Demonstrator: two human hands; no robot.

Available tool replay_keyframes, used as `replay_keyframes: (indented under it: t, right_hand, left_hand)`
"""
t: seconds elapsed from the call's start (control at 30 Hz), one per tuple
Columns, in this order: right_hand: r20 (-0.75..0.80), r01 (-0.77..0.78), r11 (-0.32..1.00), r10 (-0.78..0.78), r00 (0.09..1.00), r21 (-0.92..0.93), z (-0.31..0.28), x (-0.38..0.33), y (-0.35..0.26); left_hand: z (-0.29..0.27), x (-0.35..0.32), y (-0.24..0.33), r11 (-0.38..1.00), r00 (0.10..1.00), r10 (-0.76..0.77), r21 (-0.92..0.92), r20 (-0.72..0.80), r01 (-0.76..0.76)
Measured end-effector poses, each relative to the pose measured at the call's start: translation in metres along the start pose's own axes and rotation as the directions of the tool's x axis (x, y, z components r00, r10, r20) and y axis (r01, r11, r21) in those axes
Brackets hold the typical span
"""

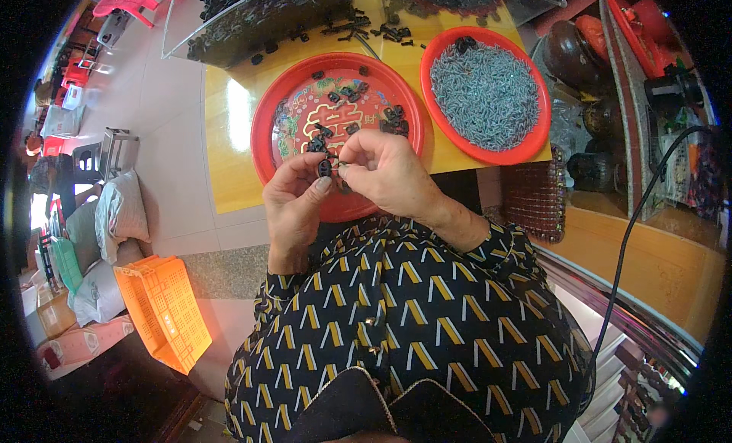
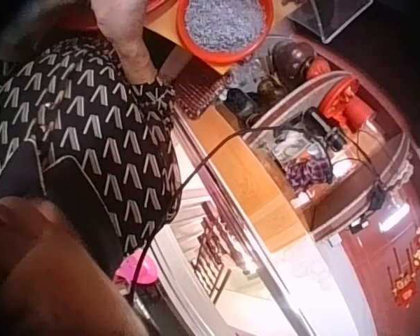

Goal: The person assembles small black plastic components by hand, combining them and placing them into a red tray.

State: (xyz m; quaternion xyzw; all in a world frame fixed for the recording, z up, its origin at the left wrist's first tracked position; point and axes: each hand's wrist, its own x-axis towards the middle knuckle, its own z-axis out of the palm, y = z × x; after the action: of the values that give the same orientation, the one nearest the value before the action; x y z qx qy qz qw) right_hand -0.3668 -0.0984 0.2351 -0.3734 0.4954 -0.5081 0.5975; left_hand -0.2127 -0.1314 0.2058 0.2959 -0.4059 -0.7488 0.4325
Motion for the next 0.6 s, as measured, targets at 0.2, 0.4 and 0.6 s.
replay_keyframes:
  t: [0.2, 0.4, 0.6]
  right_hand:
    - [0.016, -0.019, 1.000, 0.019, 1.000, 0.025, 0.0005, 0.0005, -0.0009]
    - [0.020, -0.048, 0.999, 0.047, 0.999, 0.009, -0.0024, 0.0002, -0.0040]
    - [0.074, -0.105, 0.994, 0.102, 0.992, 0.036, -0.0061, 0.0005, -0.0084]
  left_hand:
    - [0.0020, -0.0017, -0.0044, 1.000, 0.999, 0.000, -0.010, 0.038, 0.000]
    - [0.0004, -0.0029, -0.0020, 0.999, 0.999, -0.033, 0.012, 0.040, 0.033]
    - [0.0028, -0.0018, -0.0004, 0.995, 0.996, -0.082, -0.057, 0.032, 0.084]
